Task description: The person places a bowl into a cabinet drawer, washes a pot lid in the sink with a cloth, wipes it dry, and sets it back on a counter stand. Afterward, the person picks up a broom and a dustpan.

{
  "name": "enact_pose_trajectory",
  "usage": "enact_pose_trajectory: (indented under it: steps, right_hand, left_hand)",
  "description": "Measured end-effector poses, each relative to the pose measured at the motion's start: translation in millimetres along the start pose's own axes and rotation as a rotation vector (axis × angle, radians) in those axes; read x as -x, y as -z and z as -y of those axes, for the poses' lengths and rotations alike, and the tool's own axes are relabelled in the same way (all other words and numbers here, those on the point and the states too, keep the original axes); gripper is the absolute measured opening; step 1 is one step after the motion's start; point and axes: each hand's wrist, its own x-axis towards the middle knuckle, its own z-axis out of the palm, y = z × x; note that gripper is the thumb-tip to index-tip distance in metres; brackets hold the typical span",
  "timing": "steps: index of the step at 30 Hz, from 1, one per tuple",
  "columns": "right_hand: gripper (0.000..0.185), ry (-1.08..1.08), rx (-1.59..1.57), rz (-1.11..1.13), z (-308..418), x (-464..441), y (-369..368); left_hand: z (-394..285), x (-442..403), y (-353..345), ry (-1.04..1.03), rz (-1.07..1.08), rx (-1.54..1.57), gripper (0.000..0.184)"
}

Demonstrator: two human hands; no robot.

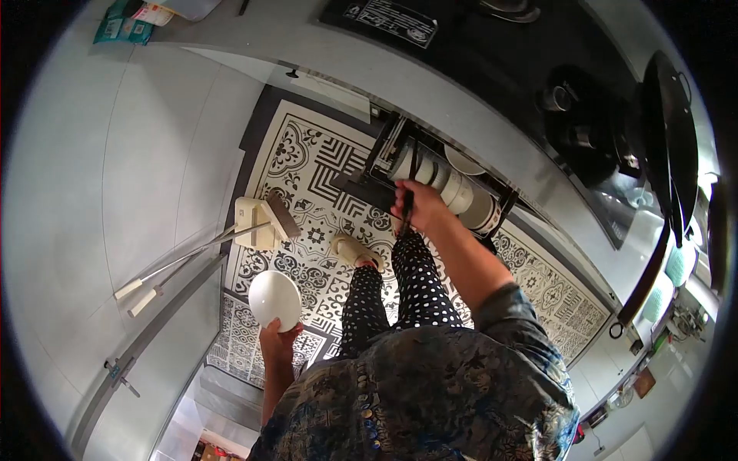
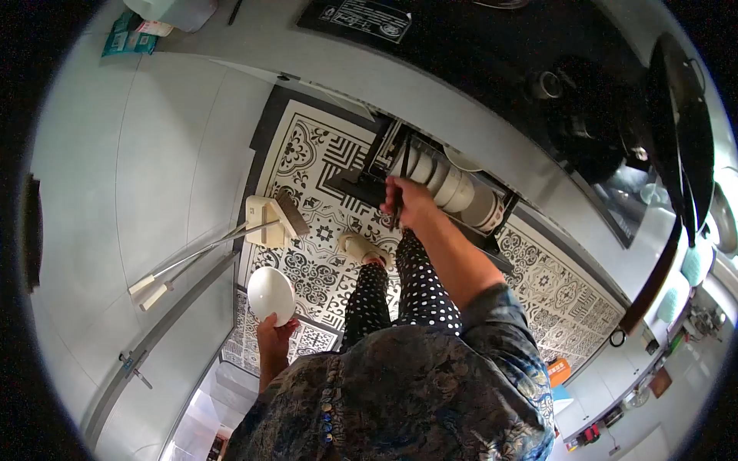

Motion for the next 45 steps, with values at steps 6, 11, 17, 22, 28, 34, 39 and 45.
enact_pose_trajectory:
  steps: [6, 11, 17, 22, 28, 34, 39, 45]
  right_hand:
    - [0.019, 0.151, 0.248, -0.162, 31.4, -118.5, -21.3]
    - [0.024, 0.198, 0.405, -0.38, 41.0, -232.7, 1.0]
    - [0.028, 0.214, 0.557, -0.476, 41.2, -262.0, 14.8]
    - [0.026, 0.458, 0.302, -0.48, 26.0, -196.4, -12.6]
    - [0.029, 0.37, 0.338, -0.095, -0.3, -21.7, -21.5]
    - [0.068, 0.238, 0.848, 0.493, -44.3, 77.4, -16.9]
    - [0.043, 0.213, 0.681, 0.259, -46.1, 89.6, 6.2]
    - [0.044, 0.256, 0.245, 0.021, -38.9, 108.7, 77.6]
  left_hand:
    - [10.3, 4.2, 11.8, 0.074, -0.108, -0.038, 0.04]
    - [25.1, 1.5, 17.4, 0.09, -0.14, 0.02, 0.04]
    - [17.1, 4.7, 4.8, 0.104, -0.144, 0.022, 0.042]
    - [10.7, -3.0, -8.6, 0.046, -0.13, 0.026, 0.039]
    - [-13.8, -21.4, -50.2, -0.038, 0.086, -0.094, 0.041]
    - [-22.9, -45.7, -108.4, -0.376, 0.404, -0.626, 0.034]
    - [-32.9, -34.5, -188.7, -0.265, 0.48, -0.777, 0.044]
    - [-33.6, -8.4, -207.1, -0.261, 0.67, -0.831, 0.05]
